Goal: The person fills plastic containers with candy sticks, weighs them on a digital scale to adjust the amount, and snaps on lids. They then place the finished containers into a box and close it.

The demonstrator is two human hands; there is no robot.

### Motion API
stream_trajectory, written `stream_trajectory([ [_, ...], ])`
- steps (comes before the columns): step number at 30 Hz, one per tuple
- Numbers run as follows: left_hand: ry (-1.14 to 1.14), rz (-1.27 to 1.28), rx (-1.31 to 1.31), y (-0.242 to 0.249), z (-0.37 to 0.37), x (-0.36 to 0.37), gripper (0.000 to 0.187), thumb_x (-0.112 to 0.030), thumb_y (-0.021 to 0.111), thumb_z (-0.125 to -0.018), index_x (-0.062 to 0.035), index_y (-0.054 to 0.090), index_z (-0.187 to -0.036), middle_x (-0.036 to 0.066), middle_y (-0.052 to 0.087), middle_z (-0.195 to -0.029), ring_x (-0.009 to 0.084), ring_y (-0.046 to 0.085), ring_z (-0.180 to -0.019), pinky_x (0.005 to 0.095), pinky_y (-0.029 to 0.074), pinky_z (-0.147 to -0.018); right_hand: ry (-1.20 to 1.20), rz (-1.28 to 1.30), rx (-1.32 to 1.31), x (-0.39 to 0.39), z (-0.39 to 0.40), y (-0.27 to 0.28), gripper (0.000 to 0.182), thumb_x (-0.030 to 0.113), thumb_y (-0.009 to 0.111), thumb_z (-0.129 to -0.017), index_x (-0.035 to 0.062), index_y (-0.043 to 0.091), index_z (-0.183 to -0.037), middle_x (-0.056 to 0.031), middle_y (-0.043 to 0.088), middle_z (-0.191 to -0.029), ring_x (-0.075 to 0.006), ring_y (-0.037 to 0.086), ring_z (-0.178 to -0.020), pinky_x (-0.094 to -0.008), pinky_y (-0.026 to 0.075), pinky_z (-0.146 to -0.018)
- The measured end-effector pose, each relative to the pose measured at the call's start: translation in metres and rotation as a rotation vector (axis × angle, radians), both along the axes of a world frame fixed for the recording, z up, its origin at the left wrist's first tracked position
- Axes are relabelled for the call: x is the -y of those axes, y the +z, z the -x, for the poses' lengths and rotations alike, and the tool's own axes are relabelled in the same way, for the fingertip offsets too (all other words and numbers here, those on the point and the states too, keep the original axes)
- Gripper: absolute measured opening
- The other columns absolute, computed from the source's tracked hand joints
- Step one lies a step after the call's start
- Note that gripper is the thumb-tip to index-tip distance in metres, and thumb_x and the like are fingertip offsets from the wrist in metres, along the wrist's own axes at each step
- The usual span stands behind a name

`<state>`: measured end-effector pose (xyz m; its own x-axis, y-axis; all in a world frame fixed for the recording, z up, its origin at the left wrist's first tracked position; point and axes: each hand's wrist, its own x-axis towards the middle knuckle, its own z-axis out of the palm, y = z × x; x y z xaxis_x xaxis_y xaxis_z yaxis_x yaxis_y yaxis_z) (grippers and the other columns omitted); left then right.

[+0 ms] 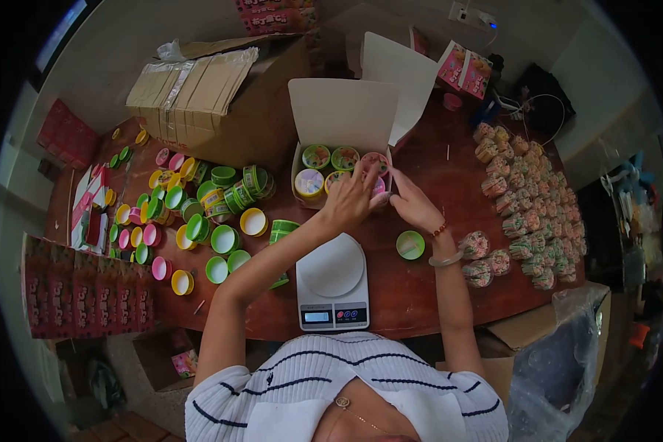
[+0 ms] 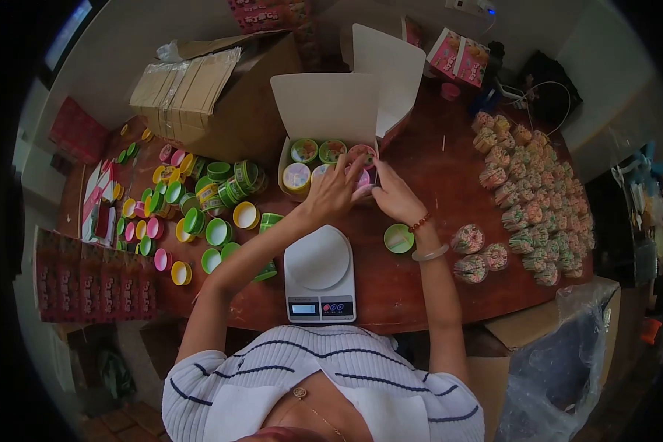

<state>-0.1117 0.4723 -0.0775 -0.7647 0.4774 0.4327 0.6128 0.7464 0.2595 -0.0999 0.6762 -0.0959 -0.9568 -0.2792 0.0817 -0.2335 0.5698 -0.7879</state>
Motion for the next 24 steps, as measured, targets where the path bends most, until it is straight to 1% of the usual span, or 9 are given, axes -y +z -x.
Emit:
stream_trajectory([
  [2,-0.044,-0.045,0.036,0.004,-0.004,0.013,0.055,-0.044,0.069,-0.096,-0.0048,0.057,-0.133,0.018,0.057,-0.121,0.0370,0.070,-0.095,0.0453,0.059,-0.070,-0.045,0.047,-0.169,-0.002,0.006,-0.005,0.058,0.014,0.054,-0.100,-0.0063,0.040,-0.152,-0.0330,0.037,-0.159,-0.0473,0.039,-0.147,-0.0477,0.035,-0.123],
  [6,0.369,-0.063,-0.151,0.018,0.021,0.072,0.043,-0.031,0.074,-0.092,-0.0025,0.060,-0.122,0.020,0.061,-0.114,0.0379,0.068,-0.103,0.0473,0.060,-0.073,-0.166,-0.329,-0.390,0.039,0.005,-0.013,0.069,0.025,0.073,-0.094,-0.0050,0.045,-0.149,-0.0287,0.042,-0.156,-0.0521,0.035,-0.146,-0.0555,0.038,-0.119],
  [11,0.473,0.224,0.290,-0.027,0.064,0.127,0.023,-0.018,0.065,-0.093,0.0006,0.068,-0.107,0.028,0.071,-0.098,0.0455,0.073,-0.095,0.0527,0.061,-0.075,-0.248,-0.439,-0.487,0.060,0.040,-0.017,0.058,0.023,0.072,-0.094,-0.0023,0.053,-0.143,-0.0269,0.045,-0.151,-0.0482,0.041,-0.142,-0.0519,0.043,-0.116],
  [13,0.337,0.130,0.253,-0.028,0.058,0.147,0.019,-0.011,0.059,-0.091,0.0027,0.070,-0.099,0.031,0.072,-0.093,0.0491,0.073,-0.091,0.0578,0.059,-0.076,-0.323,-0.377,-0.167,0.061,0.032,-0.001,0.060,0.022,0.073,-0.093,-0.0037,0.052,-0.143,-0.0270,0.050,-0.140,-0.0481,0.047,-0.136,-0.0493,0.048,-0.112],
  [15,0.290,0.095,0.284,-0.022,0.048,0.153,0.029,-0.017,0.057,-0.097,0.0062,0.066,-0.112,0.034,0.071,-0.095,0.0525,0.070,-0.093,0.0593,0.058,-0.081,-0.276,-0.281,-0.315,0.045,0.031,-0.016,0.063,0.022,0.073,-0.094,-0.0042,0.047,-0.146,-0.0266,0.052,-0.133,-0.0464,0.052,-0.133,-0.0466,0.050,-0.109],
  [17,0.187,-0.366,0.334,-0.007,0.030,0.136,0.049,-0.026,0.054,-0.104,0.0090,0.052,-0.139,0.039,0.068,-0.108,0.0561,0.065,-0.105,0.0581,0.054,-0.094,-0.339,0.121,-0.494,0.041,0.035,-0.034,0.068,0.024,0.073,-0.096,-0.0047,0.042,-0.150,-0.0287,0.050,-0.137,-0.0458,0.051,-0.135,-0.0475,0.046,-0.113],
  [18,0.176,-0.351,0.497,-0.026,0.041,0.135,0.073,-0.036,0.050,-0.108,0.0149,0.026,-0.155,0.047,0.054,-0.132,0.0582,0.054,-0.126,0.0533,0.047,-0.109,-0.244,-0.053,-0.356,0.036,0.049,-0.046,0.079,0.028,0.073,-0.097,-0.0076,0.032,-0.155,-0.0334,0.043,-0.149,-0.0462,0.046,-0.141,-0.0491,0.039,-0.120],
  [20,0.168,-0.415,0.251,-0.058,0.041,0.111,0.083,-0.039,0.050,-0.109,0.0225,0.016,-0.153,0.052,0.029,-0.151,0.0591,0.038,-0.142,0.0523,0.039,-0.116,-0.174,0.195,-0.142,0.063,0.030,-0.039,0.085,0.032,0.069,-0.100,-0.0144,0.024,-0.156,-0.0403,0.028,-0.159,-0.0515,0.034,-0.148,-0.0500,0.030,-0.125],
  [24,0.336,0.152,-0.021,-0.103,0.055,0.095,0.081,-0.037,0.048,-0.110,0.0240,0.015,-0.152,0.050,0.018,-0.156,0.0613,0.031,-0.145,0.0515,0.031,-0.123,-0.303,-0.417,-0.304,0.095,0.004,-0.028,0.081,0.030,0.057,-0.106,-0.0234,0.017,-0.152,-0.0495,0.014,-0.159,-0.0583,0.025,-0.150,-0.0504,0.027,-0.126],
])
